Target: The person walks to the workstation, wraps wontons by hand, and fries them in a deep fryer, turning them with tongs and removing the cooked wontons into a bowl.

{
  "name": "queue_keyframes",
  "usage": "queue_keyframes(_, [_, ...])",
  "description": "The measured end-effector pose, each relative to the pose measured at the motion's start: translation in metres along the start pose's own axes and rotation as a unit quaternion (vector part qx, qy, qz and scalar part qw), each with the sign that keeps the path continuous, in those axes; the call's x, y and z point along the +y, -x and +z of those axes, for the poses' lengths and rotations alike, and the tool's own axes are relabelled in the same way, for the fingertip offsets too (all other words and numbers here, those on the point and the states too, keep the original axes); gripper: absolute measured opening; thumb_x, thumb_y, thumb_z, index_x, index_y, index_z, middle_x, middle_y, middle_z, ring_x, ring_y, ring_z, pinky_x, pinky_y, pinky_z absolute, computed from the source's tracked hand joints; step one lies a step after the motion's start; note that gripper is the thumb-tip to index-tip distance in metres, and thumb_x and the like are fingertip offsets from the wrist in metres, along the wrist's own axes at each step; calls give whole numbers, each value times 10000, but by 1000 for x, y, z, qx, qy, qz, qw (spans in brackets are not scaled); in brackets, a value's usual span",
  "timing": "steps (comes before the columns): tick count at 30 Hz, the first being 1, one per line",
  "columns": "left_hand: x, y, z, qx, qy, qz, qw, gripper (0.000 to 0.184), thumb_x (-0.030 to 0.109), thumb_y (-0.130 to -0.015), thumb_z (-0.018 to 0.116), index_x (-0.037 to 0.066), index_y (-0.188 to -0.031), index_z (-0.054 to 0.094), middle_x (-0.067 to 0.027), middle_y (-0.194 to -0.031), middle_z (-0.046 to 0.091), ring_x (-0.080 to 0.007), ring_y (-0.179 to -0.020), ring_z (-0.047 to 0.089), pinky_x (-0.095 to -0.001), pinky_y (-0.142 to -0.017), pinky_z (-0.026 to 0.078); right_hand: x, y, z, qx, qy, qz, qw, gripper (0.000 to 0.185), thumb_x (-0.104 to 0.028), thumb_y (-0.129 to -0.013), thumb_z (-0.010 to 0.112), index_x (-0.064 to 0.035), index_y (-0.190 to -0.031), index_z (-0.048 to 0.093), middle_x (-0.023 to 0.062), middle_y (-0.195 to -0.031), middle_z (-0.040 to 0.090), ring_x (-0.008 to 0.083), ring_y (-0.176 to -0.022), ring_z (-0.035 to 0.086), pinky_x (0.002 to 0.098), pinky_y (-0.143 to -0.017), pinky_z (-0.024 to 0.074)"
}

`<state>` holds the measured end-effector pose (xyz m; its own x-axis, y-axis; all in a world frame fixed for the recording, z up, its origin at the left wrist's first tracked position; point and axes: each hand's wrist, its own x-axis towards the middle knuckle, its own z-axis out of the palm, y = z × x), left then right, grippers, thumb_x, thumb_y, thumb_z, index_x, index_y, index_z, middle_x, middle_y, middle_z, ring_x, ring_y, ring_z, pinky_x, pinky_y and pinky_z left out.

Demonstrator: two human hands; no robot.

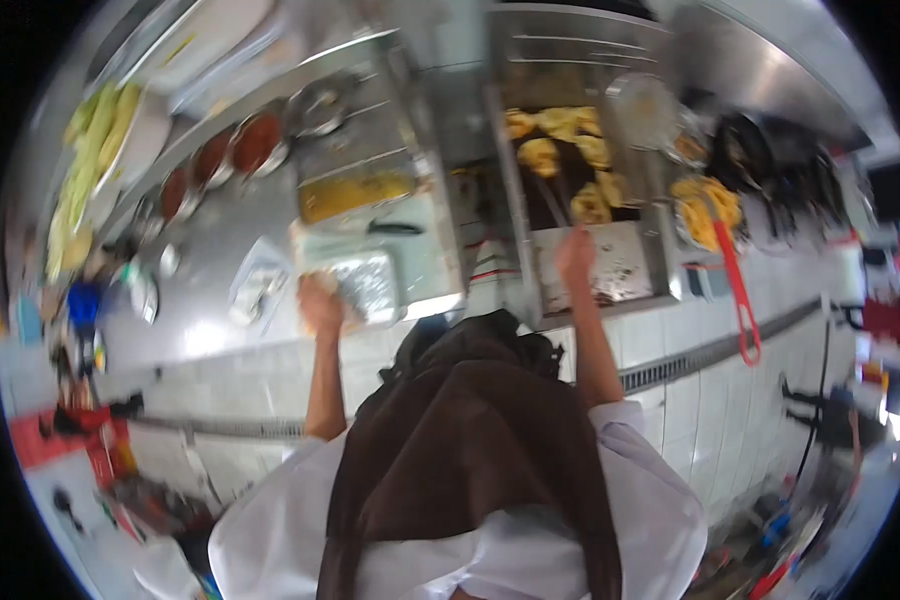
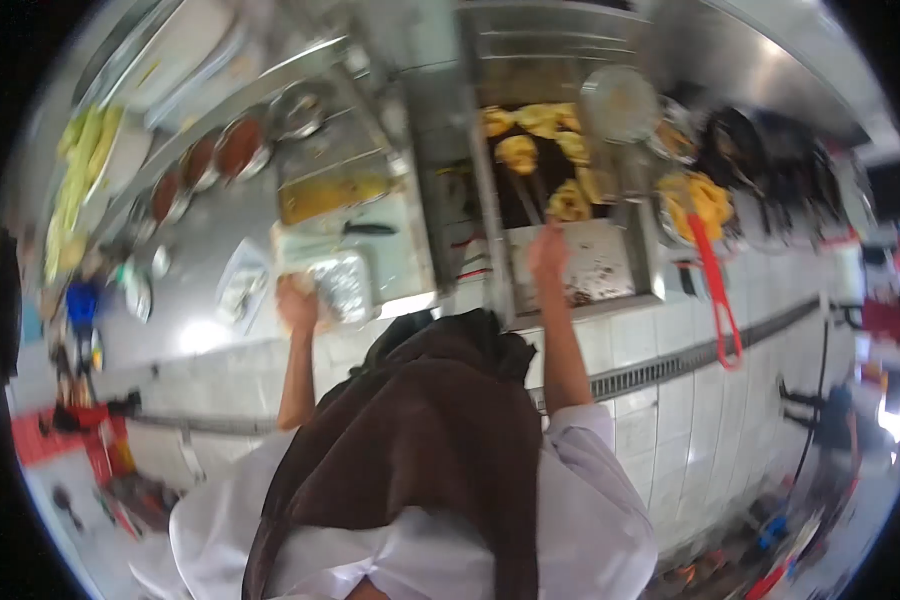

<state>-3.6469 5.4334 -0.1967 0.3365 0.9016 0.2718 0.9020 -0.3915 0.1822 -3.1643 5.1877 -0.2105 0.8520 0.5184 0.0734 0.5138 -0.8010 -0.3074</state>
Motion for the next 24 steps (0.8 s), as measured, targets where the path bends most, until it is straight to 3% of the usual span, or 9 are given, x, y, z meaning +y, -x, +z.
queue_keyframes(2, [-3, 3, -4, -8, -47, -19, 999, 591, 83, -668, 654, 4, -1229, 488, -207, -1243, 526, -380, -1165, 484, -452, -979, 413, 24, 2, 25, 50, 23, -77, 995, 391, -185, -843, 540, 32, -1167, 521, 193, -936, 625, 365, -818, 617, 464, -728, 501])
queue_keyframes(3, [10, -7, -26, -88, -9, -102, 991, 597, 93, -672, 656, 19, -1235, 473, -197, -1241, 521, -359, -1153, 495, -447, -955, 434, 16, 5, 4, 22, 2, -57, 998, 423, -179, -829, 561, 40, -1185, 505, 214, -951, 635, 380, -839, 621, 472, -742, 500])
queue_keyframes(4, [17, -9, -39, -124, -35, -115, 985, 598, 103, -673, 666, 38, -1233, 467, -181, -1216, 526, -345, -1121, 511, -440, -931, 448, 6, 6, -20, -6, -17, -35, 999, 458, -173, -814, 581, 49, -1203, 488, 236, -966, 644, 396, -861, 625, 480, -757, 499])
queue_keyframes(9, [24, 0, -62, -131, -15, -160, 978, 469, 124, -705, 665, 57, -1147, 521, -134, -1115, 549, -305, -1077, 527, -446, -860, 464, -28, 27, -78, -41, -49, 17, 998, 361, -117, -822, 613, 19, -1116, 452, 296, -871, 630, 482, -840, 609, 549, -712, 464])
queue_keyframes(12, [30, 1, -63, -150, -26, -152, 976, 420, 169, -721, 678, 49, -1107, 563, -124, -1076, 559, -298, -1081, 525, -444, -865, 452, -29, 34, -82, -30, -59, 7, 998, 376, -126, -824, 623, 11, -1116, 431, 290, -848, 627, 467, -832, 618, 538, -721, 466])
queue_keyframes(14, [39, -1, -67, -89, -45, -65, 993, 414, 264, -747, 685, 37, -1083, 598, -121, -1077, 574, -296, -1076, 530, -434, -879, 435, -35, 37, -87, -42, -59, 19, 997, 364, -125, -828, 619, 9, -1108, 429, 288, -839, 629, 475, -828, 615, 539, -717, 466])
queue_keyframes(17, [48, -16, -61, -170, -73, -76, 980, 454, 353, -774, 667, 29, -1087, 611, -127, -1102, 588, -294, -1076, 532, -437, -889, 421, -37, 39, -88, -56, -55, 30, 996, 359, -124, -832, 616, 9, -1104, 424, 286, -832, 631, 481, -829, 612, 540, -713, 465])
queue_keyframes(20, [38, -22, -41, -129, -103, -118, 979, 459, 387, -788, 648, 28, -1073, 621, -136, -1131, 594, -295, -1089, 532, -441, -891, 422, -43, 40, -89, -53, -70, 31, 996, 320, -122, -827, 617, 5, -1067, 446, 291, -865, 628, 486, -861, 602, 543, -724, 457])
queue_keyframes(24, [30, -25, -36, -130, -96, -100, 982, 448, 382, -796, 636, 26, -1067, 622, -137, -1102, 614, -303, -1065, 556, -453, -879, 433, -34, 42, -80, -26, -103, 23, 994, 260, -121, -817, 614, -10, -1016, 488, 287, -928, 626, 478, -901, 595, 532, -740, 454])
